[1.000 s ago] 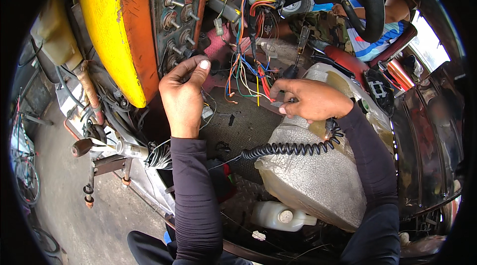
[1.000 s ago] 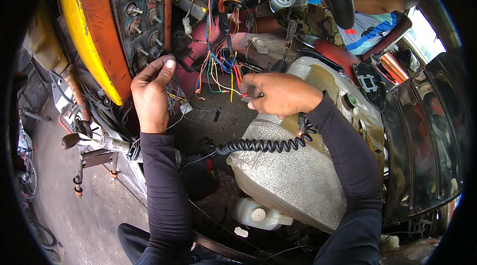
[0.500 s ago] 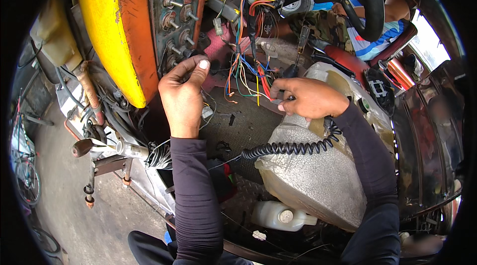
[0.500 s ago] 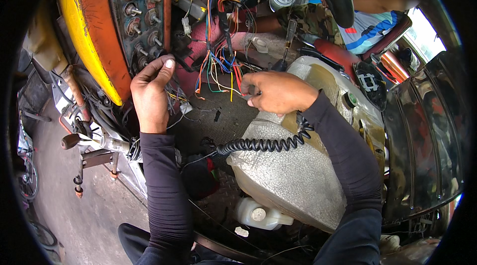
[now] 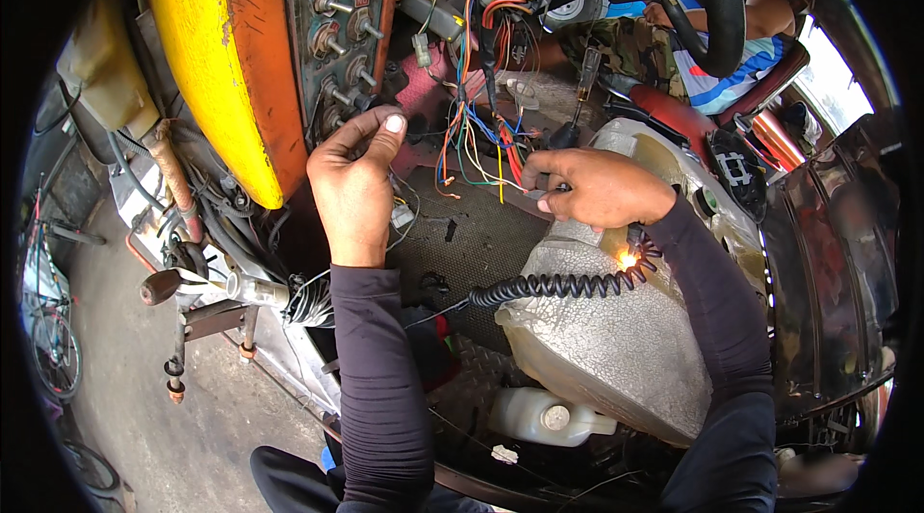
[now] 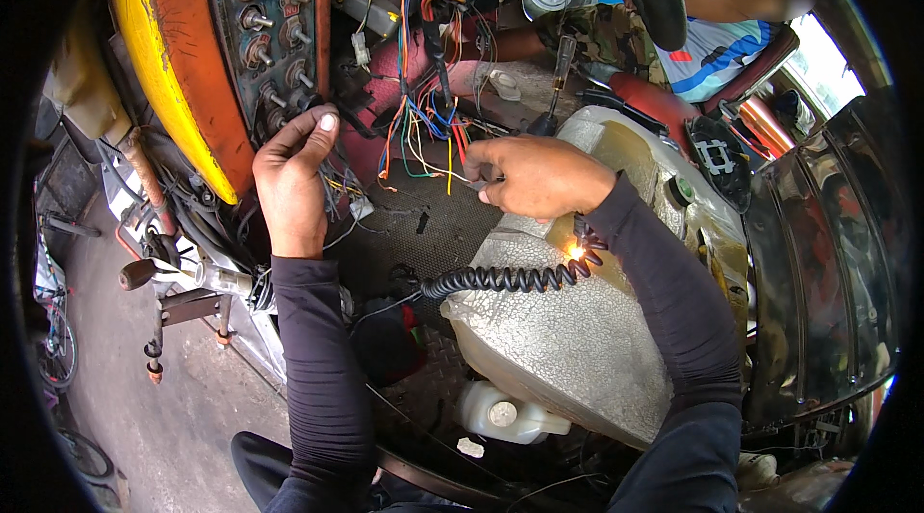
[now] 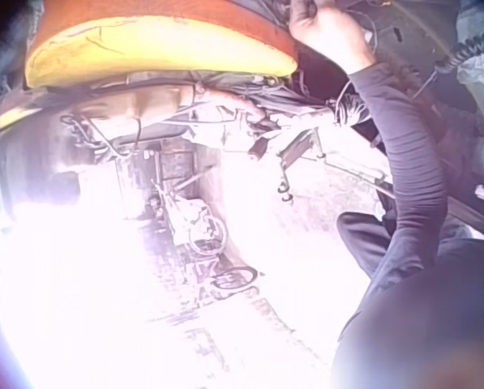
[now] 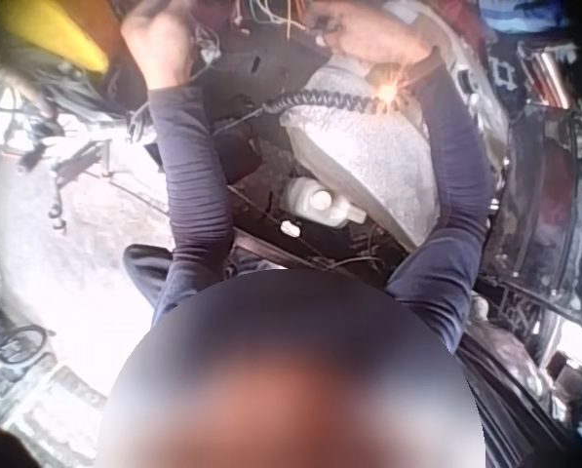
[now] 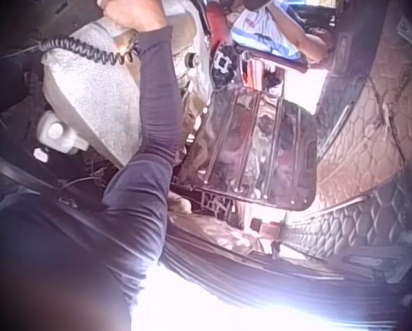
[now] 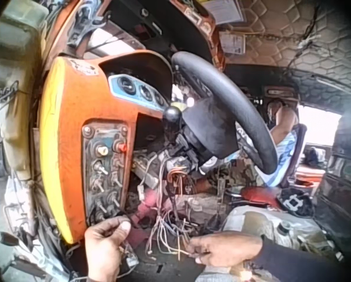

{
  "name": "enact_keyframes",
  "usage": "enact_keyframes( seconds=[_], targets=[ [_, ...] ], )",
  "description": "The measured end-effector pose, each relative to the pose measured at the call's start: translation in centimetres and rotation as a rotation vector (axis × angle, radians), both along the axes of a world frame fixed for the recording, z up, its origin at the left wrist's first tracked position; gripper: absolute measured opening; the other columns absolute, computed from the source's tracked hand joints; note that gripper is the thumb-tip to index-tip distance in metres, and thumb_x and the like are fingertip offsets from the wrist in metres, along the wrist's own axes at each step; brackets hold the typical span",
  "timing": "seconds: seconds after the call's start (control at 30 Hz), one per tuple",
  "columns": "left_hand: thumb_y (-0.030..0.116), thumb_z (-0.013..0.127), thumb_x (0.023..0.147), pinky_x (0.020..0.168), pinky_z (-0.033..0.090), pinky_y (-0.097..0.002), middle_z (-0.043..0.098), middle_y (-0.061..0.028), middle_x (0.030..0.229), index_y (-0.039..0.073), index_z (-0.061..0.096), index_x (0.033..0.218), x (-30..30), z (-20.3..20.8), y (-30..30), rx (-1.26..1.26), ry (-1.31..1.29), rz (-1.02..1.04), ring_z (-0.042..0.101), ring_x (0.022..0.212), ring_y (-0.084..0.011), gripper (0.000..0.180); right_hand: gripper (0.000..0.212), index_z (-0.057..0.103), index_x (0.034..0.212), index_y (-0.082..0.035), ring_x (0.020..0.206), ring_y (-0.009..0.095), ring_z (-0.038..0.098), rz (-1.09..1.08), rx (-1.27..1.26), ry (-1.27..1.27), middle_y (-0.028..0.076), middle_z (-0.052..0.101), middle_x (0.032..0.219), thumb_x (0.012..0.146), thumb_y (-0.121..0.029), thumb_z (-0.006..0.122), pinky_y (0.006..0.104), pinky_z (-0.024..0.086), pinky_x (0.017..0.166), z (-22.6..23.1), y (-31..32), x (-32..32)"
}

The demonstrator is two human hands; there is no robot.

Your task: The person works on a tangle of multicolored wires under the dashboard of a three-wheeled vehicle, using a test light to check continuity and connections. They repeatedly probe individual wires, twist and separate strands, and occasionally turn a dashboard switch while testing.

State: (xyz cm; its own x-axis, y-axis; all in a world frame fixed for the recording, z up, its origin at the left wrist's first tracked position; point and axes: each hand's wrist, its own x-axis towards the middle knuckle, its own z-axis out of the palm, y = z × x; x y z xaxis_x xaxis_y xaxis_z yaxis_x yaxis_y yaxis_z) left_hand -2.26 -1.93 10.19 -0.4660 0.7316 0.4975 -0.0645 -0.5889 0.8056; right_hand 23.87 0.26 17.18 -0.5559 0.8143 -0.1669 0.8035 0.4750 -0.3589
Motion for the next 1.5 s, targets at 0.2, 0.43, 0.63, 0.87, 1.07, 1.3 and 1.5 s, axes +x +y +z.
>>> enact_keyframes(
  seconds=[0.2, 0.43, 0.63, 0.87, 1.07, 1.3, 1.5],
  targets=[
    [0.003, 0.078, 0.094, 0.082, 0.052, -0.0228, 0.078, -0.0050, 0.097, -0.005, 0.079, 0.111, 0.0, 0.1, -0.1, -0.010, 0.008, 0.003, 0.066, 0.087, -0.0087, 0.019, 0.032, 0.062, 0.128, -0.009, 0.081, 0.020, 0.071, 0.086, 0.088, 0.016, 0.010, 0.075, 0.089, 0.098, -0.018, 0.069, 0.0398, 0.052, 0.076, 0.6, -0.4, 0.2],
    [0.003, 0.077, 0.094, 0.081, 0.051, -0.0227, 0.077, -0.0043, 0.096, -0.005, 0.079, 0.111, 0.1, 0.1, -0.2, -0.001, -0.019, -0.013, 0.065, 0.086, -0.0083, 0.018, 0.037, 0.060, 0.134, -0.010, 0.087, 0.020, 0.072, 0.135, 0.104, 0.141, 0.011, 0.078, 0.098, 0.099, -0.016, 0.069, 0.0378, 0.053, 0.081, 1.5, -2.3, -0.5],
    [0.003, 0.077, 0.094, 0.080, 0.051, -0.0227, 0.077, -0.0036, 0.095, -0.005, 0.079, 0.110, 0.1, 0.2, 0.0, -0.009, -0.020, -0.011, 0.065, 0.085, -0.0076, 0.018, 0.032, 0.060, 0.131, -0.009, 0.086, 0.016, 0.071, 0.115, 0.114, 0.154, 0.011, 0.078, 0.100, 0.100, -0.012, 0.066, 0.0360, 0.054, 0.081, 0.0, -1.5, -1.4],
    [0.005, 0.076, 0.096, 0.089, 0.051, -0.0242, 0.077, -0.0057, 0.104, -0.006, 0.078, 0.116, -0.2, 0.3, -0.4, -0.050, 0.030, -0.029, 0.068, 0.094, -0.0105, 0.023, 0.029, 0.062, 0.128, -0.008, 0.073, 0.012, 0.067, 0.121, 0.105, 0.196, 0.008, 0.074, 0.093, 0.101, -0.013, 0.066, 0.0322, 0.054, 0.072, 0.1, -1.6, -1.9],
    [0.005, 0.078, 0.094, 0.077, 0.052, -0.0228, 0.076, -0.0040, 0.093, -0.005, 0.079, 0.108, 0.1, 0.3, -0.4, -0.005, -0.021, -0.017, 0.066, 0.082, -0.0079, 0.018, 0.027, 0.062, 0.126, -0.007, 0.058, 0.013, 0.060, 0.015, -0.129, 0.315, 0.007, 0.072, 0.084, 0.099, -0.013, 0.064, 0.0312, 0.049, 0.055, 2.2, -2.3, -0.9],
    [0.006, 0.079, 0.093, 0.080, 0.052, -0.0244, 0.077, -0.0045, 0.094, -0.005, 0.080, 0.107, -0.1, 0.1, -0.1, 0.005, -0.007, -0.015, 0.066, 0.086, -0.0090, 0.018, 0.035, 0.060, 0.135, -0.004, 0.051, 0.008, 0.053, -0.030, -0.182, 0.391, 0.006, 0.074, 0.087, 0.100, -0.011, 0.062, 0.0260, 0.044, 0.048, 2.2, -2.1, 0.2],
    [0.006, 0.079, 0.093, 0.076, 0.051, -0.0231, 0.076, -0.0029, 0.092, -0.005, 0.080, 0.107, -0.1, 0.0, 0.0, 0.005, -0.010, -0.011, 0.063, 0.082, -0.0075, 0.017, 0.035, 0.061, 0.135, -0.003, 0.051, 0.008, 0.053, -0.039, -0.183, 0.389, 0.006, 0.073, 0.088, 0.102, -0.014, 0.064, 0.0248, 0.046, 0.048, 2.2, -2.1, 1.0]
  ],
)
